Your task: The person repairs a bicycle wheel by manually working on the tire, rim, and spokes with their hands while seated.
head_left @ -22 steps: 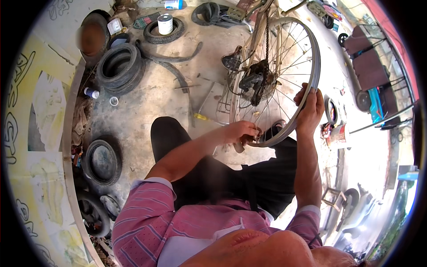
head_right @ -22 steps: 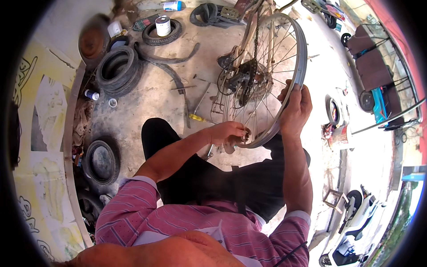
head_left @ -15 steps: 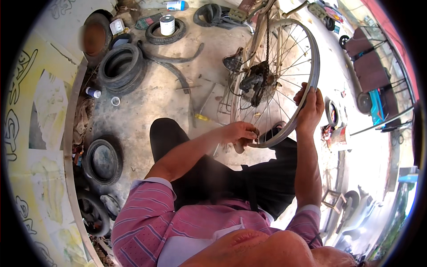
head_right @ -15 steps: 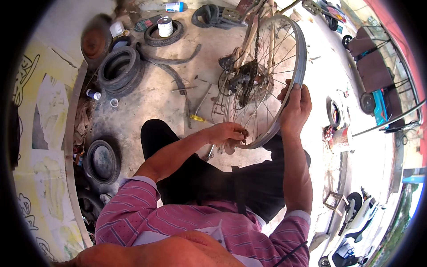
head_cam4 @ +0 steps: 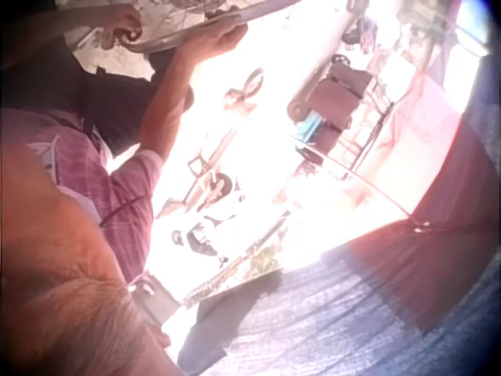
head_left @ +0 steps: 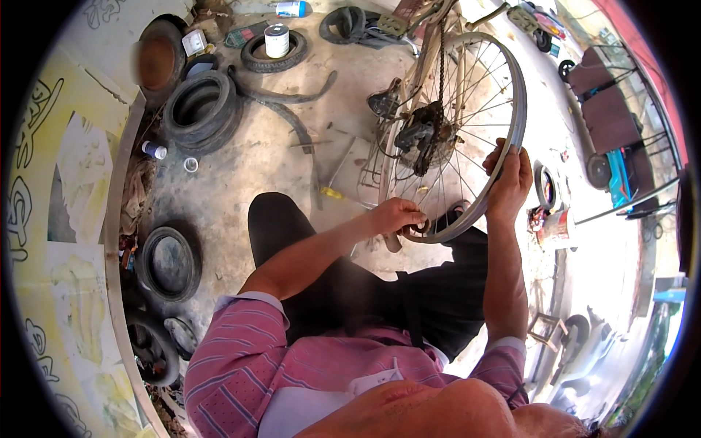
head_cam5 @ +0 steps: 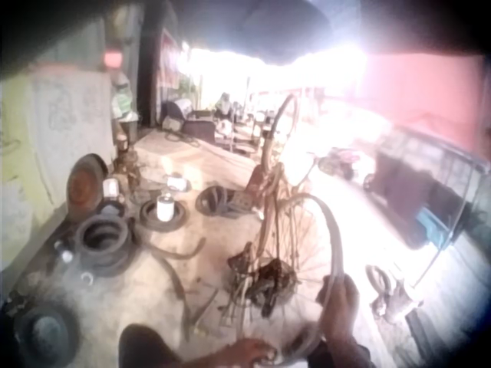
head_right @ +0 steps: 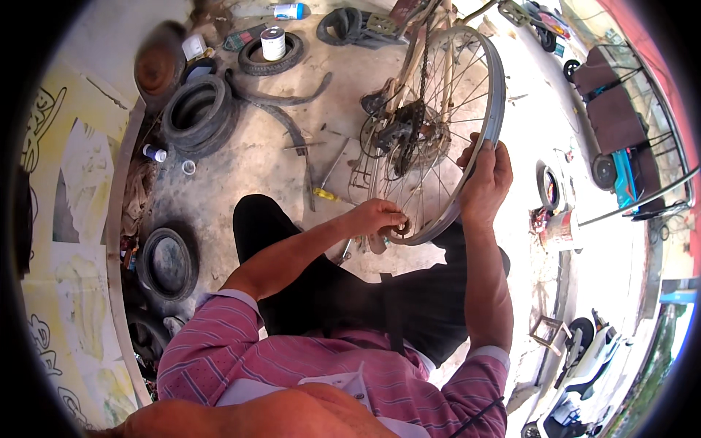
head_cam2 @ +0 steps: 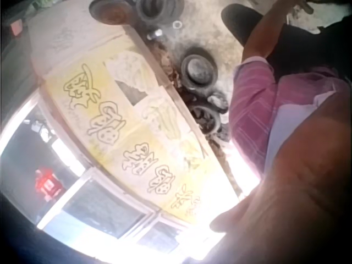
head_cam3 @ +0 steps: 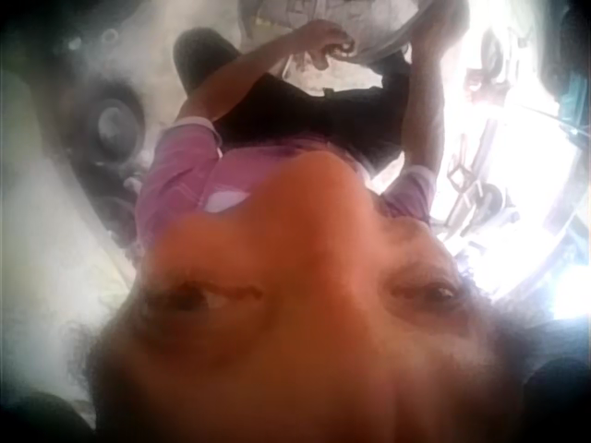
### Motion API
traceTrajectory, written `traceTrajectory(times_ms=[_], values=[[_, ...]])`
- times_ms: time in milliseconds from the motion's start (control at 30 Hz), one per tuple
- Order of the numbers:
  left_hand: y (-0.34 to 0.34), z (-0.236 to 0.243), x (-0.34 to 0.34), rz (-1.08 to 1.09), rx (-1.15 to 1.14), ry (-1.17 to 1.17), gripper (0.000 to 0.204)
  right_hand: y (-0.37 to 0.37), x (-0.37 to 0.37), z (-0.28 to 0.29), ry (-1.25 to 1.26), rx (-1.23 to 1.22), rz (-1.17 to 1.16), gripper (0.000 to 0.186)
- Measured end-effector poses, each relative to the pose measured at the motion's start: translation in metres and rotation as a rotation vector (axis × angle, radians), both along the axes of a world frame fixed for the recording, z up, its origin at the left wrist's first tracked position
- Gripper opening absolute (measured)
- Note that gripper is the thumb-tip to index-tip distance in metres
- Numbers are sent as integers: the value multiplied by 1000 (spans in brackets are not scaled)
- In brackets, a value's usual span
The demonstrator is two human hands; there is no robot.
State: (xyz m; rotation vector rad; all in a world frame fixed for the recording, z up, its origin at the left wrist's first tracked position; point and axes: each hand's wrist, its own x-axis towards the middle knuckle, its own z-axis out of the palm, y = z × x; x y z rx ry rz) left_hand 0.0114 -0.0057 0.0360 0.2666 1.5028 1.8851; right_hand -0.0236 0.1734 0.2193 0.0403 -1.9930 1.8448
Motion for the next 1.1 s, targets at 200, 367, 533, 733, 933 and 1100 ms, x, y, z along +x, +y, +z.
traceTrajectory(times_ms=[200,367,533,733,933,1100], values=[[24,-20,-4,119,-100,90,25,-2,3,-6,6,-33,24,32],[35,-24,-7,207,-121,95,25,0,6,-6,13,0,14,33],[15,-13,-9,-40,105,-239,26,1,5,-3,16,9,19,33],[5,-33,-7,-122,245,-347,27,0,3,-3,-1,-14,20,33],[1,-30,-7,-187,242,-342,34,1,2,0,-8,-10,22,33],[2,-28,-5,-158,242,-339,32,-1,3,1,-27,-24,3,32]])
